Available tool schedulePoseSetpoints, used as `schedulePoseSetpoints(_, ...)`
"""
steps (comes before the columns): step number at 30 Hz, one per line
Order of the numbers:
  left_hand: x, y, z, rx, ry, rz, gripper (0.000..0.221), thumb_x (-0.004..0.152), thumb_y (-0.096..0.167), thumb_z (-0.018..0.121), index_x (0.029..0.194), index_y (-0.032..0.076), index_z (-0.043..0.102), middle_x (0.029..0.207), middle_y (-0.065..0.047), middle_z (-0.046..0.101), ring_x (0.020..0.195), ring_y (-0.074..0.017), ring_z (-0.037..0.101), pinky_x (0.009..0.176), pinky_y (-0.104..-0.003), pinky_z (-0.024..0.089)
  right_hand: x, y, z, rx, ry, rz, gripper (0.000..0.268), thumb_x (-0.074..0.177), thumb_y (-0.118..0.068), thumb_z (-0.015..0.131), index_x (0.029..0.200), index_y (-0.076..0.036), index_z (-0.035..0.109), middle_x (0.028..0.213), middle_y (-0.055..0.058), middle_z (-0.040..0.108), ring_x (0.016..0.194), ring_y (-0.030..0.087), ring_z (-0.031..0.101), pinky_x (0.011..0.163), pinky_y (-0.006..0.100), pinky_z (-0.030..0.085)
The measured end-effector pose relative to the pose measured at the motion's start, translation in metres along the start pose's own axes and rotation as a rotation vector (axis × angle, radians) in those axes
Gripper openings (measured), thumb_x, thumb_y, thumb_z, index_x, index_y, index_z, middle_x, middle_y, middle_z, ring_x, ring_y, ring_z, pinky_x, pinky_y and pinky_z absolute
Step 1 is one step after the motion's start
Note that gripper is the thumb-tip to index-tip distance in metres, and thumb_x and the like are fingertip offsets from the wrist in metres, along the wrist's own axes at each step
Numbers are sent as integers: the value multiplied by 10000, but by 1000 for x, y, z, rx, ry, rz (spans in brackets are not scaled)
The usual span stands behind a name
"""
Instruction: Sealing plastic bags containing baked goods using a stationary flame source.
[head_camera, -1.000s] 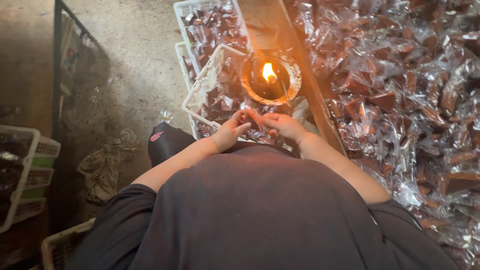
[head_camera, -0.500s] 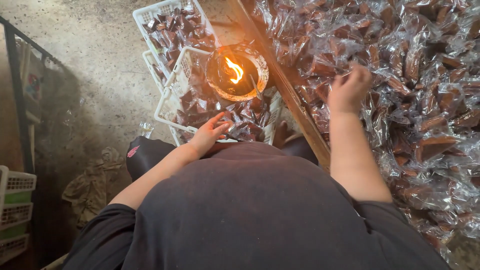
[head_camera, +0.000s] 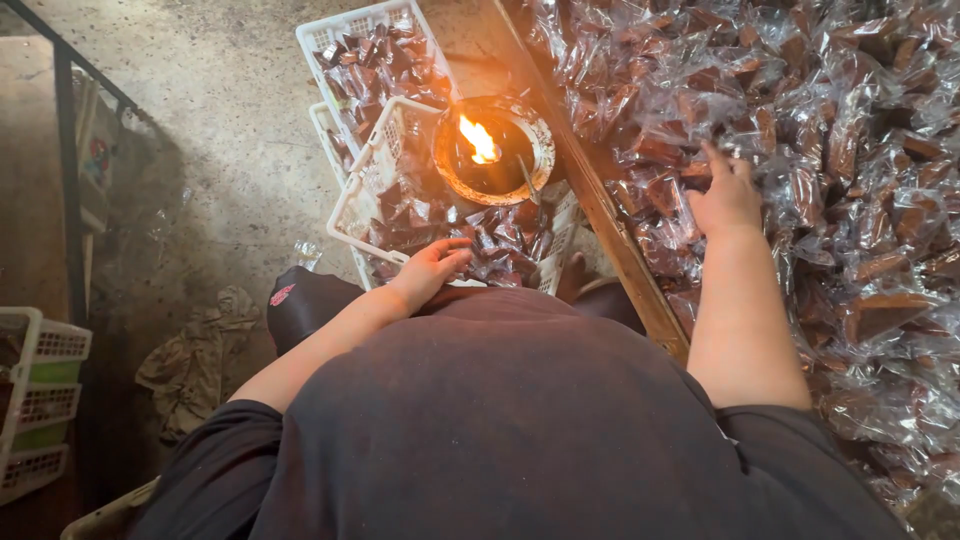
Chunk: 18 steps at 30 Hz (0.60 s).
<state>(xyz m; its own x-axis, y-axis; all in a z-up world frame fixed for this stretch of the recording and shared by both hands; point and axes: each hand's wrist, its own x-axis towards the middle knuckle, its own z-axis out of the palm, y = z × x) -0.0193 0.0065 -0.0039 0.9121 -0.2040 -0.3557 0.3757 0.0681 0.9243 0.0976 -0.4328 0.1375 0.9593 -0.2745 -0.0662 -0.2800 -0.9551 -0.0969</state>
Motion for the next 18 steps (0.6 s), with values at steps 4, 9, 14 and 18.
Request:
schedulePoseSetpoints(4,-4,0,-1,-18,-6,25,453,964,293,709,1382,133,633,987,-74,711,849,-73,631,750,-179,575,3,7,16,30,82,-11,724,892,-257,778,1518,-433,460,1493,12,388,1264,459,553,1071,526,437)
schedulePoseSetpoints(9,-21,36,1,210,-23,-115,488,919,409,611,1369,220,630,1008,-31,694,973,-138,641,902,-283,485,-30,-20,-8,519,665,-119,163,1029,-97,739,1093,28,655,1300,146,488,1114,372,636,965,486,598)
schedulePoseSetpoints(14,4,2,0,130,42,197,586,904,300,727,1463,238,562,1342,-79,483,1132,-234,539,990,-362,515,-56,-64,-17,853,667,-321,247,1024,-37,730,1243,-23,616,1214,167,656,1133,339,689,951,453,607)
schedulePoseSetpoints(18,-14,31,18,100,16,524,1096,737,274,960,1622,325,314,1595,-180,166,1370,-376,388,1025,-447,560,-116,-137,-28,732,-188,-568,394,856,-102,800,1219,-6,680,1156,249,721,1120,389,676,974,527,520)
